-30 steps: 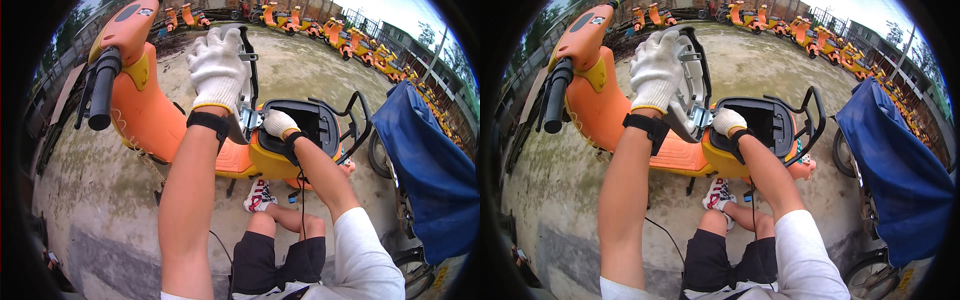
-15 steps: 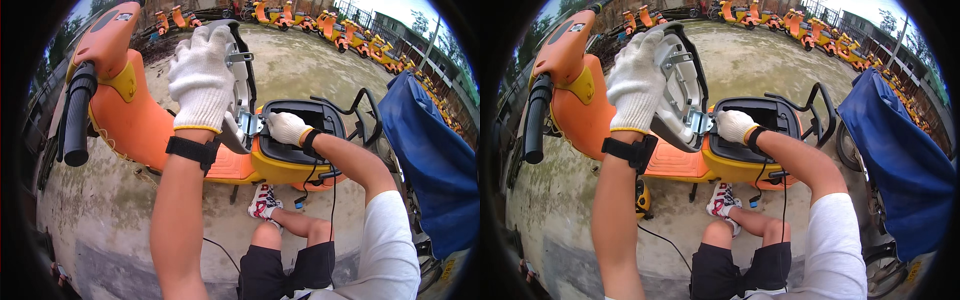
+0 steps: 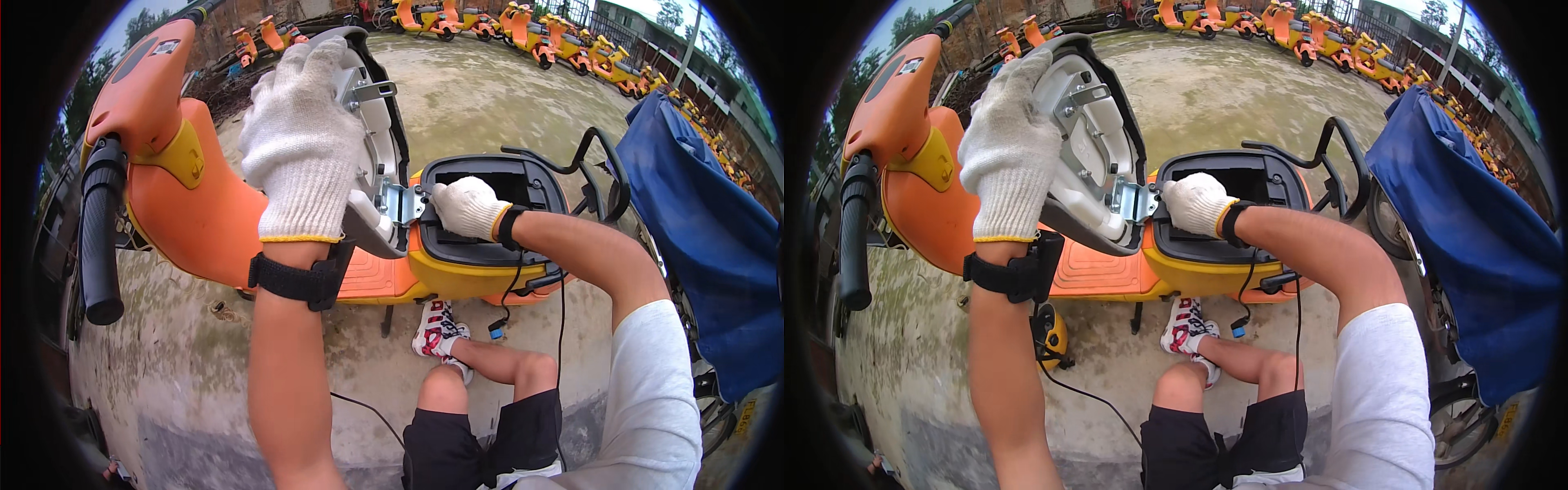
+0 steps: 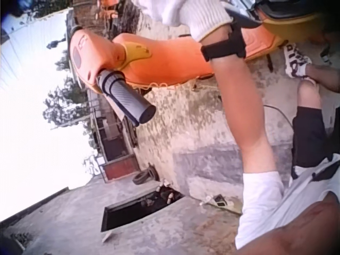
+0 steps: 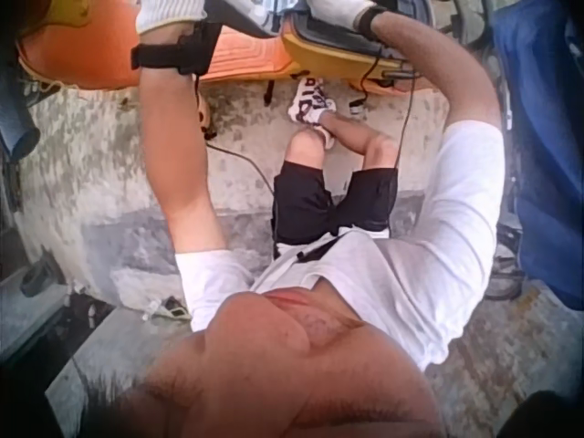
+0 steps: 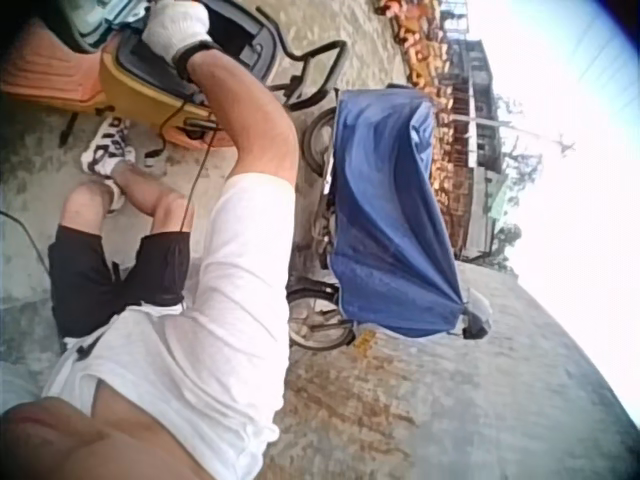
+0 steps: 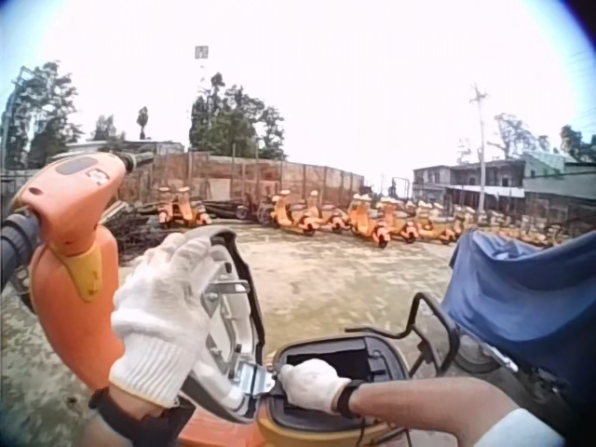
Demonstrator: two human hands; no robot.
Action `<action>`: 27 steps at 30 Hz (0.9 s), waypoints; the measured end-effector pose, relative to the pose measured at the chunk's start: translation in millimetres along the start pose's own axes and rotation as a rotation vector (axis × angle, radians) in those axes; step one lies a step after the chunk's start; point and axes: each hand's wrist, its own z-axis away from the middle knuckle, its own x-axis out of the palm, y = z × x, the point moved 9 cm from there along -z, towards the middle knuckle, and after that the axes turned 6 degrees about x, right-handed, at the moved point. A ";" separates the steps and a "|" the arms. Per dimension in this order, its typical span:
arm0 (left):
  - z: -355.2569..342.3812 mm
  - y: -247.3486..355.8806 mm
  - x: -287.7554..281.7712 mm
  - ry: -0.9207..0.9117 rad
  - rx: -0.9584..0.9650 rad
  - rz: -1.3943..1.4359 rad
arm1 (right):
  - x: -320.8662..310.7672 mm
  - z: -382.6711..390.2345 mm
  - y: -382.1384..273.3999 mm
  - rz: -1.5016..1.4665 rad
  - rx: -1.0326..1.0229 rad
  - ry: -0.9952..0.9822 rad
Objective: Replacing or maintaining internal components of an electric scooter under the seat assembly.
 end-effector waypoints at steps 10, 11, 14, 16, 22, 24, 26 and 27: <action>-10.2 -2.6 -1.1 -0.013 -0.003 -0.038 | -4.9 0.2 -0.9 0.063 -0.010 -0.071; -7.8 -4.7 2.4 -0.028 -0.006 -0.017 | -3.9 -1.8 2.9 0.090 -0.040 -0.057; -5.4 -7.7 10.1 0.016 -0.012 0.012 | 4.7 -17.9 16.1 0.178 -0.169 -0.032; -3.4 -6.9 16.5 0.003 -0.046 -0.024 | 1.3 -21.5 17.5 0.222 -0.363 0.142; -8.5 -8.2 42.7 -0.255 -0.136 -0.037 | 17.7 -56.7 31.7 0.325 -0.609 0.217; -8.2 -8.3 38.1 -0.196 -0.167 -0.027 | 13.4 -46.0 27.7 0.288 -0.715 0.344; -8.0 -10.7 41.0 -0.182 -0.157 -0.059 | 12.9 -44.9 28.9 0.233 -0.647 0.367; -7.8 -9.0 43.4 -0.163 -0.144 -0.062 | 10.0 -45.7 34.5 0.194 -0.555 0.380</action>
